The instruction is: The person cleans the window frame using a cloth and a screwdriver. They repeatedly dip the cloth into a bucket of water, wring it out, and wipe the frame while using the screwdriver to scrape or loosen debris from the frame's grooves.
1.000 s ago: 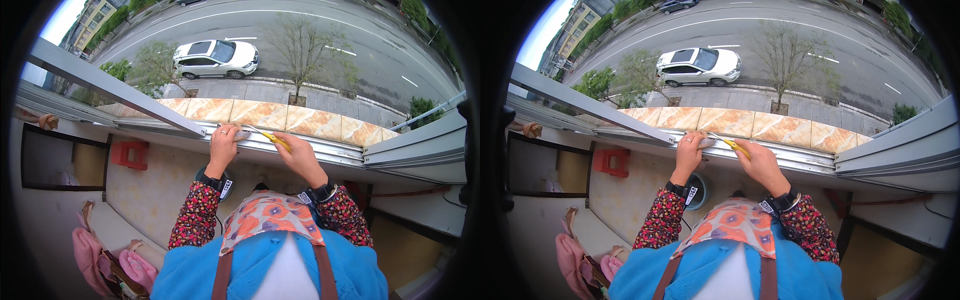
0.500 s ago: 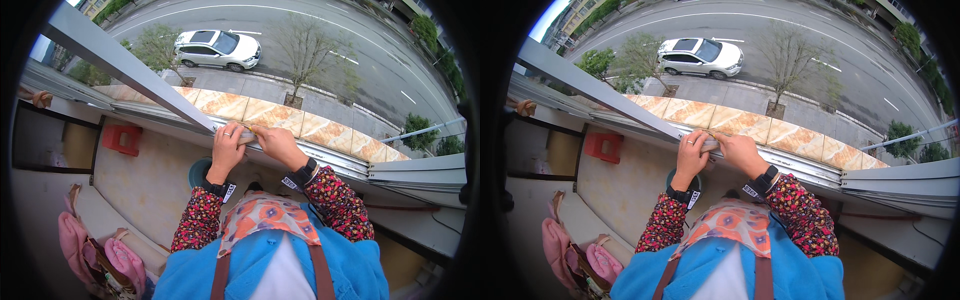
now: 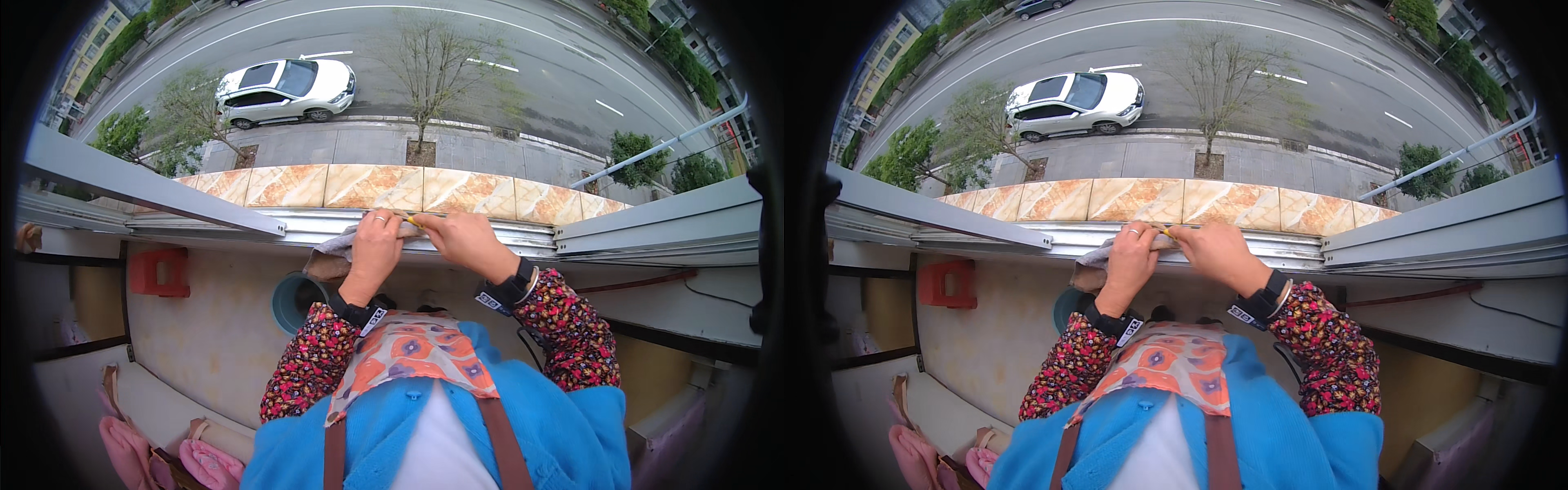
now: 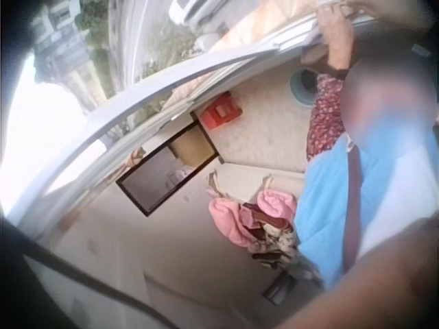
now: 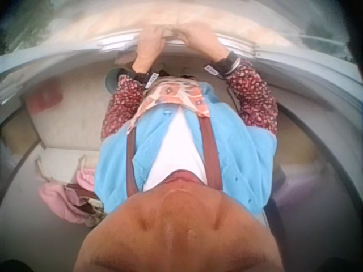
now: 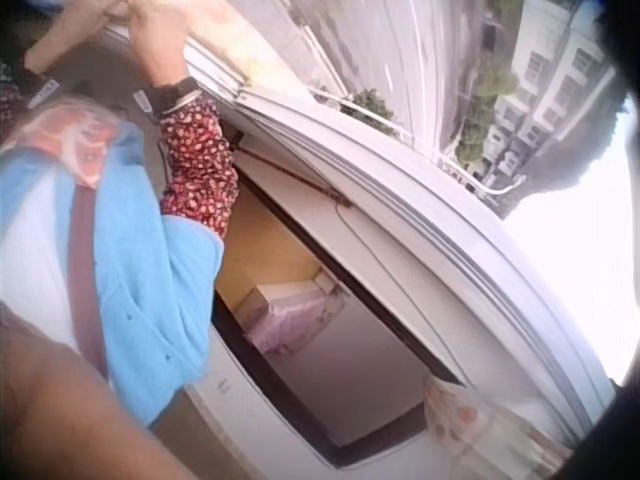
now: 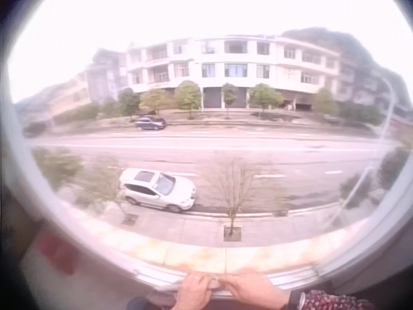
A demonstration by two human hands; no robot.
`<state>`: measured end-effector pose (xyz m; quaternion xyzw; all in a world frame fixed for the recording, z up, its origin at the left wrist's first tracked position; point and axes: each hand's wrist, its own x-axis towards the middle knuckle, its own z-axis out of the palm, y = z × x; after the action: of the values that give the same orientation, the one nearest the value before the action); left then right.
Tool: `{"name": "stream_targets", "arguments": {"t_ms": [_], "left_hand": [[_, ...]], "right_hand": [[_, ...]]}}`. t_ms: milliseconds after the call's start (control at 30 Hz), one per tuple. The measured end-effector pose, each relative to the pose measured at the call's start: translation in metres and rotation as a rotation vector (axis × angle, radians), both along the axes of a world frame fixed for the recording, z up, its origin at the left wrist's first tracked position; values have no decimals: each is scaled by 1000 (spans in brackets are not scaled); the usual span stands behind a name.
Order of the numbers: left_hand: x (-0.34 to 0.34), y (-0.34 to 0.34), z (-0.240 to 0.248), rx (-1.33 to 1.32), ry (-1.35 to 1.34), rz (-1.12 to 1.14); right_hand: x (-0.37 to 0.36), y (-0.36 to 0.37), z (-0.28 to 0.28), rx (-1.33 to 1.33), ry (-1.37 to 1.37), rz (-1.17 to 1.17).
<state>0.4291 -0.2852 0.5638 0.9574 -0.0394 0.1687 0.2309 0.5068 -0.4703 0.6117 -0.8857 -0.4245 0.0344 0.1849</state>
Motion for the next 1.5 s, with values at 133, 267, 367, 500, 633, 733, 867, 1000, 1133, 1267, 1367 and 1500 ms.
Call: {"name": "stream_targets", "arguments": {"t_ms": [133, 267, 367, 500, 633, 733, 867, 1000, 1133, 1267, 1367, 1500], "left_hand": [[19, -69, -11, -11, -5, -185], [41, -143, -21, -47, -130, -358], [64, -201, -22, -103, -117, -486], [78, -231, -21, -69, -19, -574], [70, -202, -17, -71, -27, -550], [51, -165, -10, -77, -29, -472], [24, -90, -2, -65, 43, -366], [-13, -24, 5, -71, 3, -177], [-38, 20, 7, -101, -32, 49], [-55, 61, 6, -154, -86, 313], [-58, 92, 2, -148, -77, 469], [-52, 108, -8, -100, -53, 553]], "right_hand": [[-3, -73, 18, -111, -38, -117], [-8, -135, 42, -296, -73, -256], [-16, -165, 48, -543, -140, -414], [-15, -181, 45, -648, -132, -428], [-5, -180, 51, -543, -80, -470], [2, -167, 54, -395, 51, -420], [8, -119, 41, -169, 187, -291], [11, -54, 19, -49, 233, -151], [0, 21, -3, 84, 173, 8], [-15, 98, -10, 193, 188, 81], [-14, 152, -10, 160, 119, 154], [-9, 182, -15, 98, 47, 218]]}}
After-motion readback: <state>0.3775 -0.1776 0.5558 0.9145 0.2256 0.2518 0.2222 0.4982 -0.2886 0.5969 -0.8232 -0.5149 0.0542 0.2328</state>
